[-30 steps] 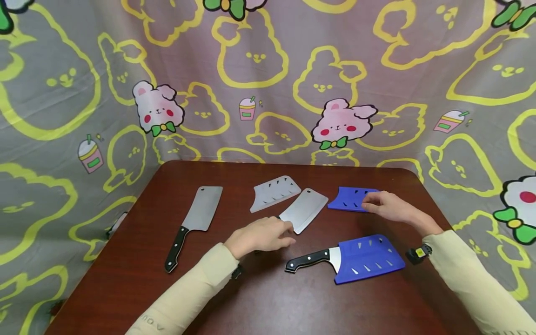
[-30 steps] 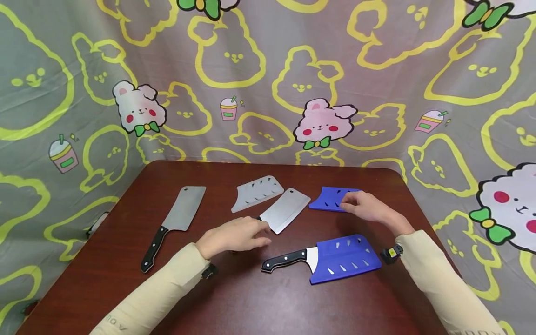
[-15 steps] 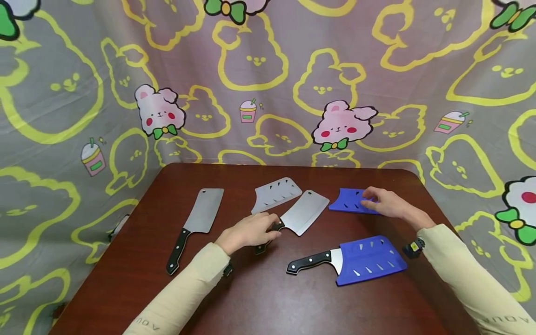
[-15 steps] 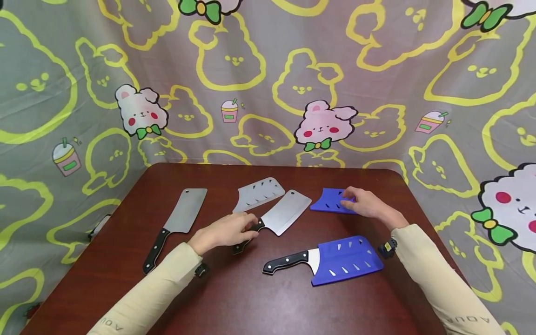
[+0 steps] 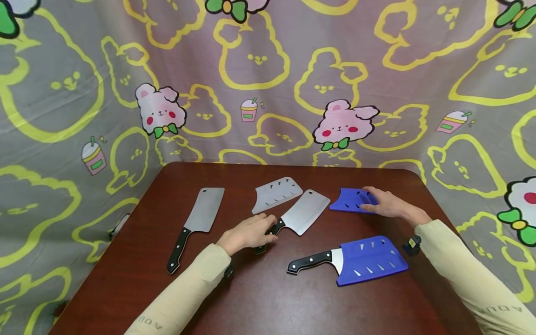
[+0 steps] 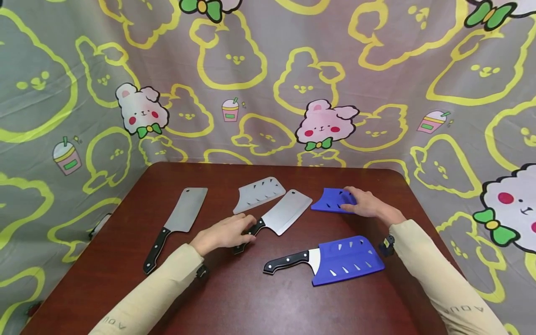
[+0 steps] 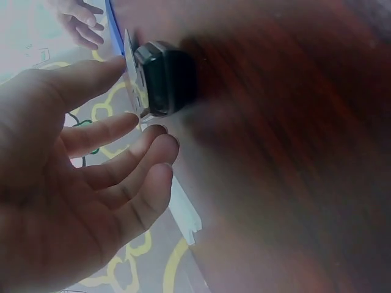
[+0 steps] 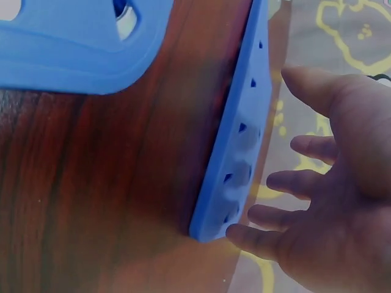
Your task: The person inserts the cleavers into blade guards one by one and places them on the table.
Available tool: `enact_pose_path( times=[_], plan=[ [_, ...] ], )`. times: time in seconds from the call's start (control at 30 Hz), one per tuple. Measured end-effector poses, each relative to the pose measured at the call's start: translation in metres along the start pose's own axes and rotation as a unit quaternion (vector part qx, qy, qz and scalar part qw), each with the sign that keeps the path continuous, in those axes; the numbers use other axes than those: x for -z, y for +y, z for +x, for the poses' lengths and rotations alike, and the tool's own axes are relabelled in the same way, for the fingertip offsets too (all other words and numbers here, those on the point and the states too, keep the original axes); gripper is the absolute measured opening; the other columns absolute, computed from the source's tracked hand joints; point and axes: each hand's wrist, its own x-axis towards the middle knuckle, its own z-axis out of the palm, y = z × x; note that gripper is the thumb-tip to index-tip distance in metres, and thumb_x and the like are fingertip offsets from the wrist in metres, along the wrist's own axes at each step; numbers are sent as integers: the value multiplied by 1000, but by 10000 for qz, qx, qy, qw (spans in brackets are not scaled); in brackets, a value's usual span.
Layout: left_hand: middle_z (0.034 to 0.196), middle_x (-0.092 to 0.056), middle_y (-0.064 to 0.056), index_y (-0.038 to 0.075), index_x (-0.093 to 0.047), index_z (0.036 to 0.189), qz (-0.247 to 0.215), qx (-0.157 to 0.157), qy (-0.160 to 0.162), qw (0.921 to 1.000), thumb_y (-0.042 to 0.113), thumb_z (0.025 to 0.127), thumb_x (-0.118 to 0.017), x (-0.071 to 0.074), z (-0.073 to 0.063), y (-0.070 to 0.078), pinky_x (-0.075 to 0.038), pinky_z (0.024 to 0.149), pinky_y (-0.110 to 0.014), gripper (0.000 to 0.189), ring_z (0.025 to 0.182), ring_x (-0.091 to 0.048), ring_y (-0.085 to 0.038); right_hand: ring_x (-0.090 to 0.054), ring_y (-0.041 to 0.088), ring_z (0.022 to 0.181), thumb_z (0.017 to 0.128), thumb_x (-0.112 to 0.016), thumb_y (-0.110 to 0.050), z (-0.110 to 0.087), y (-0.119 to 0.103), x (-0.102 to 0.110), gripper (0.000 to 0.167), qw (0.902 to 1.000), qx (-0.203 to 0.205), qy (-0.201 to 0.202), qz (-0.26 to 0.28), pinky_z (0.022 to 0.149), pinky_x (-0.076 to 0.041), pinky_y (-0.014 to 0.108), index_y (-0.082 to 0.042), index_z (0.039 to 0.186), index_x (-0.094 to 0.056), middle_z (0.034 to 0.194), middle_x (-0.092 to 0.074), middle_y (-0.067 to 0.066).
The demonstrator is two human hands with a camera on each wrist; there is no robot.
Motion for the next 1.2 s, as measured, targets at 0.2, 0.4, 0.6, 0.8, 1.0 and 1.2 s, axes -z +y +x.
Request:
enact_pose_path(
  times=[0.2,0.4,0.6,0.8,1.0,1.2],
  plan=[
    [115,-61,-8,14,-53,129,-114,82,-76,9999,37,92,-68,-3,1,0,-50,85,-35,46,99,-59,-17,-30,57,136,96,-60,-44,1,6,-6,80,9997,-129,-184,21,107,-29,69,2,151,-25,150,-31,37],
    [113,-62,-8,14,-47,132,-118,133,-130,9998,31,92,-69,-4,0,0,-49,84,-33,48,95,-58,-16,-34,58,132,93,-65,-38,-1,7,-4,76,9998,-7,-131,-150,104,-32,69,1,148,-31,145,-38,36],
    [105,-60,-7,14,-43,132,-78,222,-276,9993,27,92,-69,-5,-2,2,-48,79,-32,49,89,-56,-16,-36,57,123,88,-71,-37,-6,8,-3,77,9996,-39,-121,-257,97,-35,69,1,145,-36,140,-43,34],
    [96,-57,-3,14,-44,127,-115,366,-541,9978,27,92,-69,-5,-5,3,-46,70,-29,45,81,-54,-15,-30,57,126,89,-71,-36,-9,12,-1,81,9992,-65,-303,-244,100,-28,71,3,148,-31,148,-34,35],
    [87,-56,-1,13,-47,121,-122,475,-660,9966,28,91,-68,-5,-7,2,-44,63,-28,39,75,-54,-15,-35,56,117,86,-73,-40,-9,14,1,80,9988,-124,-235,-418,93,-35,69,1,145,-37,140,-39,35],
    [83,-55,-1,12,-48,115,-71,491,-705,9963,25,88,-70,-4,-9,2,-43,58,-28,38,70,-53,-15,-35,56,118,83,-74,-45,-11,17,0,87,9988,-252,-120,-410,92,-37,68,-1,146,-34,137,-37,35]
  ],
)
